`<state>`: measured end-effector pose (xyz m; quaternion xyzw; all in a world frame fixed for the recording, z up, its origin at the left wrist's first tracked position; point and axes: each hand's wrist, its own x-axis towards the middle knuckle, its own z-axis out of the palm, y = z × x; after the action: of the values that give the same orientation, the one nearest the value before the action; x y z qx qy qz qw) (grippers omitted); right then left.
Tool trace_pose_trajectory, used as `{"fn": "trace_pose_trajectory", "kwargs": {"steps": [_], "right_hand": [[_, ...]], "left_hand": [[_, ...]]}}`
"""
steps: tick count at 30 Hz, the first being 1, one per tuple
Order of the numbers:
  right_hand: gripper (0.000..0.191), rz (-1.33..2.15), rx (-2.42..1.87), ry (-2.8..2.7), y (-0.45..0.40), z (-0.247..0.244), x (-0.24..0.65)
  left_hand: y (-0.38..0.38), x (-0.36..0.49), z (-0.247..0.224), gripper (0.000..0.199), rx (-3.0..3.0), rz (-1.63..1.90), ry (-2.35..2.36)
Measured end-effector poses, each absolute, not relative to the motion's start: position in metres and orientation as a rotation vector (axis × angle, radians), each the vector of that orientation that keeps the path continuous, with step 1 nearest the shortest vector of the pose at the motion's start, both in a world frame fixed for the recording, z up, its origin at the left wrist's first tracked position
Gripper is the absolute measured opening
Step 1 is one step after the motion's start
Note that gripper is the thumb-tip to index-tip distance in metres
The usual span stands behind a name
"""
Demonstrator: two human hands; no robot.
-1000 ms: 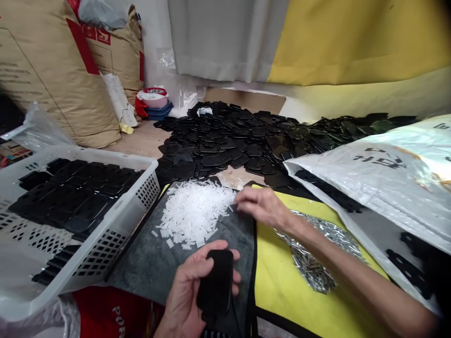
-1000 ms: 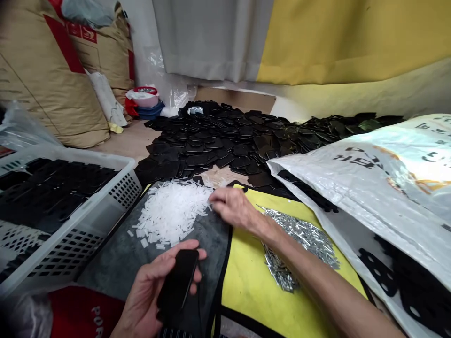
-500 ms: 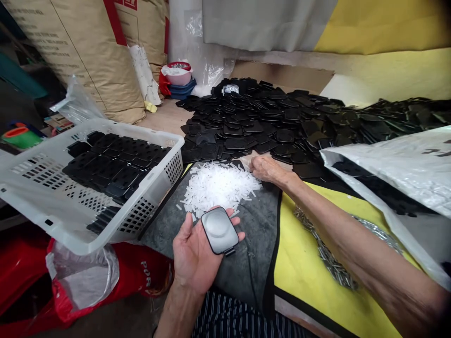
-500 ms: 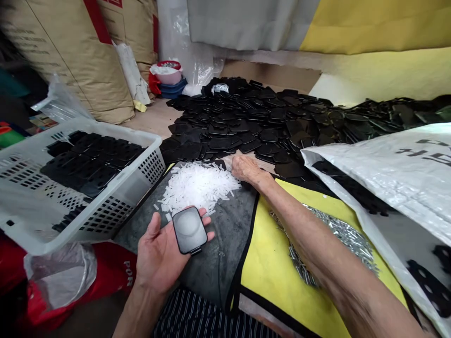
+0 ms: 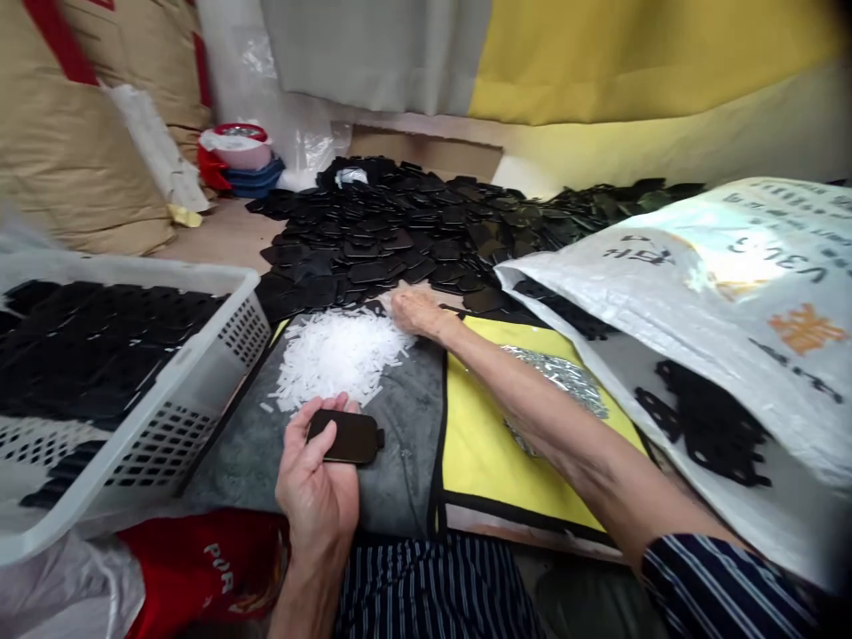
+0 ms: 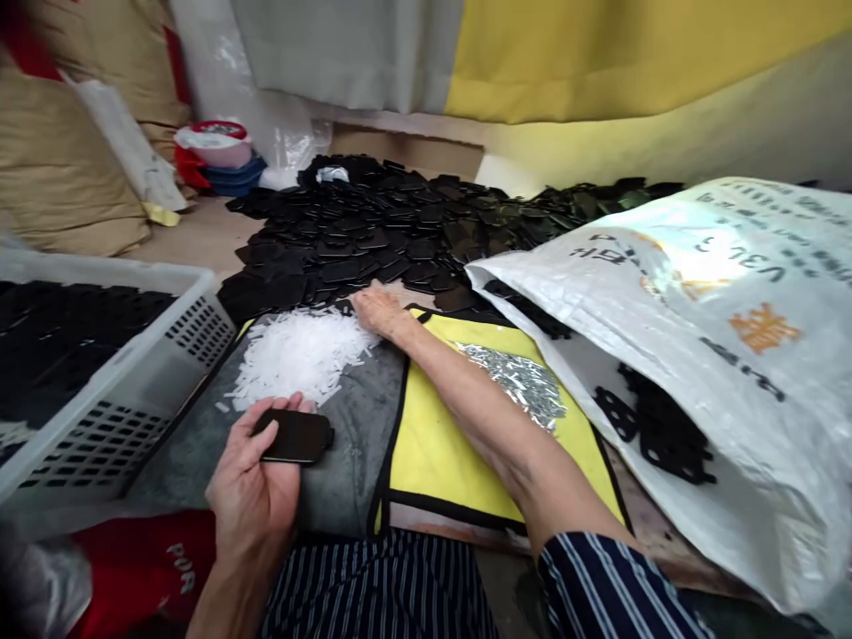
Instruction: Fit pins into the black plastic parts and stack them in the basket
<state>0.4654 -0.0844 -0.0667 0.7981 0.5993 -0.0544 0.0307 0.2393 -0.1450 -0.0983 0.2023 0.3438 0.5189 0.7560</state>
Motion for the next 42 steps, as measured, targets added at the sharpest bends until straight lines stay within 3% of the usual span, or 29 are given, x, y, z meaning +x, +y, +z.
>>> {"fn": "trace_pose_trajectory", "kwargs": {"steps": [4, 8, 9, 12, 16, 22, 26, 32, 42], "right_hand": [[0.039, -0.028, 2.728, 1.887, -0.100, -0.064, 0.471], [0.020, -0.078, 2.957, 1.973, -0.135, -0.053, 0.471], [0.018, -0.182, 3.008, 2.037, -0.150, -0.052, 0.467], [0.014, -0.916, 3.149, 2.229, -0.201, -0.053, 0.443], [0.015, -1.684, 3.137, 1.978, -0.258, -0.071, 0.400], [0.019, -2.160, 3.395, 1.336, -0.275, -0.095, 0.366], [0.015, -2.174, 3.442, 1.312, -0.277, -0.091, 0.353], [0.011, -1.953, 3.530, 1.840, -0.269, -0.065, 0.342], [0.009, -1.660, 3.771, 1.617, -0.251, -0.053, 0.348]], "left_hand": [[-0.159, 0.237, -0.108, 0.038, 0.833, 1.128, 0.847], [-0.163, 0.220, -0.108, 0.036, 1.350, 0.997, 0.981], [-0.161, 0.217, -0.107, 0.035, 1.446, 0.957, 0.982], [-0.153, 0.208, -0.105, 0.037, 1.702, 0.808, 0.954], [-0.144, 0.206, -0.094, 0.041, 2.029, 0.552, 1.031], [-0.136, 0.204, -0.074, 0.019, 2.262, 0.169, 1.266], [-0.135, 0.197, -0.074, 0.019, 1.723, -0.025, 0.976], [-0.159, 0.213, -0.084, 0.015, 0.674, 0.405, 0.632], [-0.176, 0.232, -0.083, 0.020, 0.703, 0.330, 0.412]]}}
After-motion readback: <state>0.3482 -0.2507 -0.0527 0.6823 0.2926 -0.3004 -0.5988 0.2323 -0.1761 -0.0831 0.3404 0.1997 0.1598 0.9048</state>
